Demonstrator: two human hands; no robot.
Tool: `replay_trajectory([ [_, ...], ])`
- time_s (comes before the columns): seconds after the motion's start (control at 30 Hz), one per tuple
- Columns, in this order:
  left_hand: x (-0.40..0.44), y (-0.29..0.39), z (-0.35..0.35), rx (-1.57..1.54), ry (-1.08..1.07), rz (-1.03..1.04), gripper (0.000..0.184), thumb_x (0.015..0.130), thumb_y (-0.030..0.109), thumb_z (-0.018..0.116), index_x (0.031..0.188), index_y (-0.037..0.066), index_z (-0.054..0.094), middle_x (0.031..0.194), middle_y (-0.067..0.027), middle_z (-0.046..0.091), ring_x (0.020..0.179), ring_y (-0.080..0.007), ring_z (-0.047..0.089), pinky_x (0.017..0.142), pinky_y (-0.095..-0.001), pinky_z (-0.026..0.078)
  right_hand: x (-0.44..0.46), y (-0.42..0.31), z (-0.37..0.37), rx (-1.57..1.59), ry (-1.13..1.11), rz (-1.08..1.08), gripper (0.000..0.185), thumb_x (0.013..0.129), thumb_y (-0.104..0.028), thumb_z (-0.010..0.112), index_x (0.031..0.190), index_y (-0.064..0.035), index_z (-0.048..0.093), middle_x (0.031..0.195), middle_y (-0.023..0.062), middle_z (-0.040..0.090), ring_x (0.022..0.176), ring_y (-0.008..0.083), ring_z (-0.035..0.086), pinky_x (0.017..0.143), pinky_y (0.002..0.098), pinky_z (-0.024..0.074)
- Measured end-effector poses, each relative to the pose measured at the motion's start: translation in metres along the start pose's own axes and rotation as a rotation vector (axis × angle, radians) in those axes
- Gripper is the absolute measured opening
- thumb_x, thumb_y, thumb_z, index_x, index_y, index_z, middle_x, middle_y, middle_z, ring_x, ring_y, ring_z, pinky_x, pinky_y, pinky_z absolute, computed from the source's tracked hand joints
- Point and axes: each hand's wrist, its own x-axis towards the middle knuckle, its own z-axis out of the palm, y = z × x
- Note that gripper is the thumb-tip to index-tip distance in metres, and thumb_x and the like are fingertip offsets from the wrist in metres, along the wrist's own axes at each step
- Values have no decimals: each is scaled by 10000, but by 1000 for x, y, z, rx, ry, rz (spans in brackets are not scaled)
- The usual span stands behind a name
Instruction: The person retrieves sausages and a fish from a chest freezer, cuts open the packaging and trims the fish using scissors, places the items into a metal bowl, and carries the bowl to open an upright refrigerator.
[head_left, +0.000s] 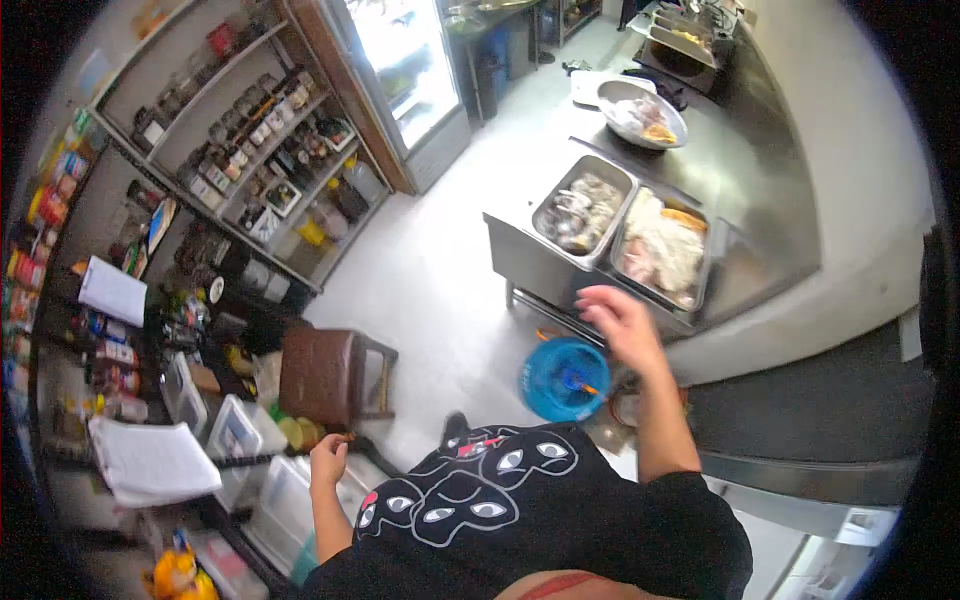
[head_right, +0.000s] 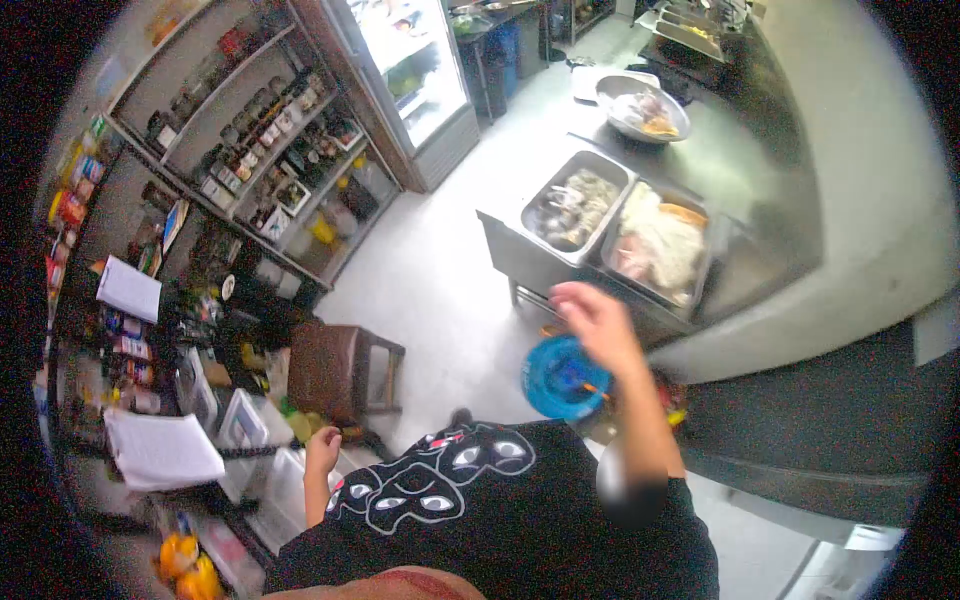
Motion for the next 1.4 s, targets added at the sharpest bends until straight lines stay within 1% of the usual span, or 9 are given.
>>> replay_trajectory([
  [0.13,186,-16,2,312,-66,79,206,786,124,621,971,37,640,862,-163,663,817,-265,648,747,-351,501,64,61,57,81,327,-41,183,876,-47,514,1028,8,600,919,63,633,843,138,600,782,272,485],
  [0.33,417,90,-7,-229,-238,374,268,848,220,585,1038,34,612,927,-108,668,818,-206,638,734,-317,504,181,8,96,44,327,12,155,865,-11,517,988,19,607,883,61,630,820,127,601,734,246,478],
  [0.43,508,112,-31,-896,-311,-189,270,878,189,543,1081,11,555,1066,-137,629,909,-274,626,767,-365,501,243,18,91,44,432,43,161,862,-23,525,995,12,609,883,56,631,831,121,596,736,253,473],
  [0.5,587,29,-12,173,-15,168,286,823,222,557,1055,62,610,1019,-141,640,869,-306,623,804,-374,493,290,23,82,-168,493,55,188,839,-46,553,1013,-9,612,884,75,639,831,152,605,743,283,470],
  [0.53,589,39,-26,642,-196,-10,358,771,258,582,1078,78,616,1062,-178,618,957,-345,600,853,-406,474,313,23,84,-289,512,8,199,832,-41,555,1021,-7,607,888,81,638,822,163,605,739,283,471],
  [0.63,622,-32,-54,484,-763,-71,368,781,297,572,1074,79,622,1074,-152,621,984,-322,602,861,-395,470,370,6,95,-495,518,-20,248,784,-35,569,1028,-28,608,910,135,630,801,244,604,756,320,469],
  [0.93,827,49,-72,570,-764,-58,359,810,350,523,957,47,648,988,-197,629,943,-347,605,800,-448,473,555,34,72,-573,544,214,262,797,-60,571,1056,-24,594,955,133,628,849,254,599,787,328,462],
  [1.13,1127,281,70,443,-413,492,371,791,347,536,997,55,636,971,-207,628,942,-365,591,827,-442,460,700,5,58,-611,579,280,282,794,-37,567,1074,-29,592,978,134,631,882,245,606,805,315,459],
  [1.4,1232,760,225,23,-614,849,290,817,216,596,1065,66,600,998,-149,649,929,-306,623,809,-363,490,852,39,-53,-556,759,354,295,795,-13,564,1089,1,583,951,135,642,862,215,618,788,293,468],
])
